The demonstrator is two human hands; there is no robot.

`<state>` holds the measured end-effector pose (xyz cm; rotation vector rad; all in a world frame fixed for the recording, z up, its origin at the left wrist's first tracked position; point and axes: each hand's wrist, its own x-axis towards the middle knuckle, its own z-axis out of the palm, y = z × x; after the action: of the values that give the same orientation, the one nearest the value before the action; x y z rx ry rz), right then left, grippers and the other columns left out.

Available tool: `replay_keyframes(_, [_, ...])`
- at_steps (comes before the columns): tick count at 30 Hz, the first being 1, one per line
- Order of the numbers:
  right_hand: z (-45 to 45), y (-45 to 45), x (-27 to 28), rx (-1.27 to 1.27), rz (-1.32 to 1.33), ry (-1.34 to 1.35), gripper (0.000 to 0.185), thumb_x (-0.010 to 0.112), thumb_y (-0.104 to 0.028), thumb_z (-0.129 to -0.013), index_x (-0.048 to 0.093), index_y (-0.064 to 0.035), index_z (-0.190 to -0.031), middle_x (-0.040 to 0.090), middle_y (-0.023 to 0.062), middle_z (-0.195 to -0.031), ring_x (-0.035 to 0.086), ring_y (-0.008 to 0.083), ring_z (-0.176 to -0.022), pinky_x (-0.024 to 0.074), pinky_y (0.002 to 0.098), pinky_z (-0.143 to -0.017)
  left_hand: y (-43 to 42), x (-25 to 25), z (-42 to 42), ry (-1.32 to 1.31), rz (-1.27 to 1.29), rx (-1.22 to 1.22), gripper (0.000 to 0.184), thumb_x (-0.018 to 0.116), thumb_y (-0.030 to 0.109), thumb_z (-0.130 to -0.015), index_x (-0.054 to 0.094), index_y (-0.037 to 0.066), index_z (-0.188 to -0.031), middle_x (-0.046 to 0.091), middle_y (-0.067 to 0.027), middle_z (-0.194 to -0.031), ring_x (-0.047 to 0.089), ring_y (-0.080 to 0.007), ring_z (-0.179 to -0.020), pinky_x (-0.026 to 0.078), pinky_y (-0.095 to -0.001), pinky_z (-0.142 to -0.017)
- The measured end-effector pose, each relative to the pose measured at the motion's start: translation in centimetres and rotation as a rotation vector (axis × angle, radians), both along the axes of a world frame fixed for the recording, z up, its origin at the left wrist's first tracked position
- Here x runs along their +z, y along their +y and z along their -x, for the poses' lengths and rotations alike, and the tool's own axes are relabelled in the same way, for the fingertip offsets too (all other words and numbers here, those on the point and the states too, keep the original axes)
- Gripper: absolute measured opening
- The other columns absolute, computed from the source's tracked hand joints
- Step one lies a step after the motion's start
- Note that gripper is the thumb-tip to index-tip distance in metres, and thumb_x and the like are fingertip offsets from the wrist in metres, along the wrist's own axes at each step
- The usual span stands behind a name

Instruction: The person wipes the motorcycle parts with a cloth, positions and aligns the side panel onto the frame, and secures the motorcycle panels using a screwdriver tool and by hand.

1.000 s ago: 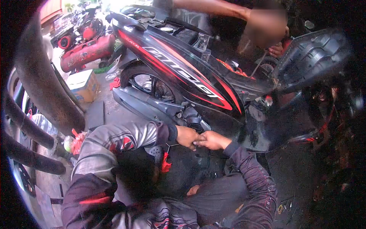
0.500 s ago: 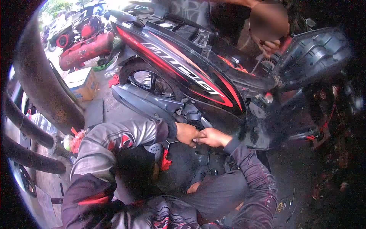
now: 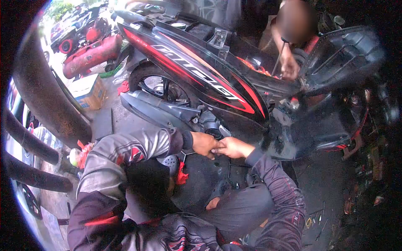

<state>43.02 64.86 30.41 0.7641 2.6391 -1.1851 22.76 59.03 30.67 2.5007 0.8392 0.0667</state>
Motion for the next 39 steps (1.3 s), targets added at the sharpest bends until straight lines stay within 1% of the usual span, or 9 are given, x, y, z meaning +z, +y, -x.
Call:
replay_keyframes(3, [0.0,-0.1,0.9,0.006,-0.018,-0.038,0.046,0.065,-0.047,-0.094,0.071,-0.0023,-0.087,0.071,0.0142,-0.083,0.066,0.0271,-0.076,0.0503,0.0404,-0.076,-0.8,2.3,-0.1,0.041,0.045,0.014,0.059,0.068,0.037,-0.090,0.047,0.006,-0.135,0.067,-0.0279,-0.107,0.064,-0.0469,-0.101,0.050,-0.0527,-0.090])
replay_keyframes(13, [0.0,-0.5,1.2,-0.038,0.001,0.015,0.047,0.067,-0.048,-0.092,0.070,-0.0018,-0.085,0.071,0.0133,-0.079,0.065,0.0253,-0.073,0.0505,0.0406,-0.074,-0.6,1.8,0.0,0.030,0.066,0.025,0.061,0.069,0.037,-0.090,0.046,0.006,-0.136,0.067,-0.0285,-0.109,0.064,-0.0475,-0.100,0.050,-0.0532,-0.090])
replay_keyframes(15, [0.0,-0.5,1.1,-0.018,-0.047,-0.019,0.043,0.067,-0.043,-0.095,0.071,-0.0009,-0.088,0.072,0.0089,-0.080,0.065,0.0165,-0.076,0.0500,0.0347,-0.075,-0.4,1.3,0.0,0.013,0.030,0.006,0.062,0.070,0.037,-0.089,0.047,0.005,-0.137,0.067,-0.0283,-0.110,0.064,-0.0470,-0.101,0.050,-0.0527,-0.091])
replay_keyframes(19, [0.1,-0.6,1.6,-0.025,-0.023,-0.092,0.043,0.068,-0.043,-0.094,0.071,-0.0006,-0.088,0.072,0.0095,-0.080,0.065,0.0163,-0.076,0.0498,0.0345,-0.075,-0.3,0.8,0.0,-0.009,0.049,0.019,0.065,0.071,0.036,-0.088,0.047,0.004,-0.139,0.067,-0.0273,-0.113,0.064,-0.0454,-0.104,0.050,-0.0522,-0.092])
replay_keyframes(21, [0.3,-0.8,2.2,-0.006,-0.057,-0.058,0.044,0.065,-0.046,-0.093,0.072,-0.0029,-0.091,0.072,0.0163,-0.087,0.068,0.0278,-0.080,0.0511,0.0406,-0.079,-0.3,1.3,-0.2,0.014,0.057,0.002,0.066,0.072,0.035,-0.088,0.047,0.005,-0.141,0.066,-0.0265,-0.117,0.064,-0.0441,-0.106,0.049,-0.0518,-0.093])
replay_keyframes(25, [0.3,-0.7,2.2,0.003,-0.059,-0.070,0.044,0.064,-0.046,-0.094,0.072,-0.0025,-0.098,0.073,0.0169,-0.093,0.069,0.0286,-0.087,0.0512,0.0392,-0.084,0.4,-0.5,0.0,-0.058,0.040,-0.021,0.062,0.073,0.034,-0.086,0.050,0.008,-0.137,0.067,-0.0247,-0.114,0.065,-0.0438,-0.103,0.050,-0.0521,-0.091])
replay_keyframes(29, [0.4,-0.7,2.1,-0.027,-0.036,-0.087,0.044,0.066,-0.046,-0.093,0.071,-0.0035,-0.105,0.074,0.0154,-0.097,0.069,0.0253,-0.090,0.0510,0.0378,-0.086,-0.2,0.7,-0.1,-0.043,0.069,0.009,0.046,0.073,0.033,-0.085,0.054,0.009,-0.120,0.069,-0.0219,-0.104,0.066,-0.0438,-0.098,0.050,-0.0533,-0.087])
replay_keyframes(36, [0.3,-1.1,2.6,-0.044,-0.023,-0.116,0.039,0.069,-0.041,-0.093,0.072,-0.0053,-0.109,0.075,0.0114,-0.101,0.069,0.0195,-0.094,0.0506,0.0358,-0.088,-0.2,0.5,0.0,-0.076,0.030,-0.013,0.050,0.073,0.033,-0.085,0.053,0.008,-0.122,0.069,-0.0219,-0.107,0.066,-0.0438,-0.101,0.051,-0.0523,-0.088])
replay_keyframes(39, [0.2,-1.2,2.4,-0.056,0.010,-0.003,0.037,0.070,-0.036,-0.094,0.068,0.0011,-0.099,0.071,0.0077,-0.084,0.060,0.0128,-0.079,0.0489,0.0335,-0.079,0.1,-0.2,0.0,-0.066,0.037,-0.013,0.053,0.073,0.033,-0.085,0.053,0.008,-0.127,0.069,-0.0219,-0.108,0.066,-0.0431,-0.101,0.051,-0.0517,-0.090])
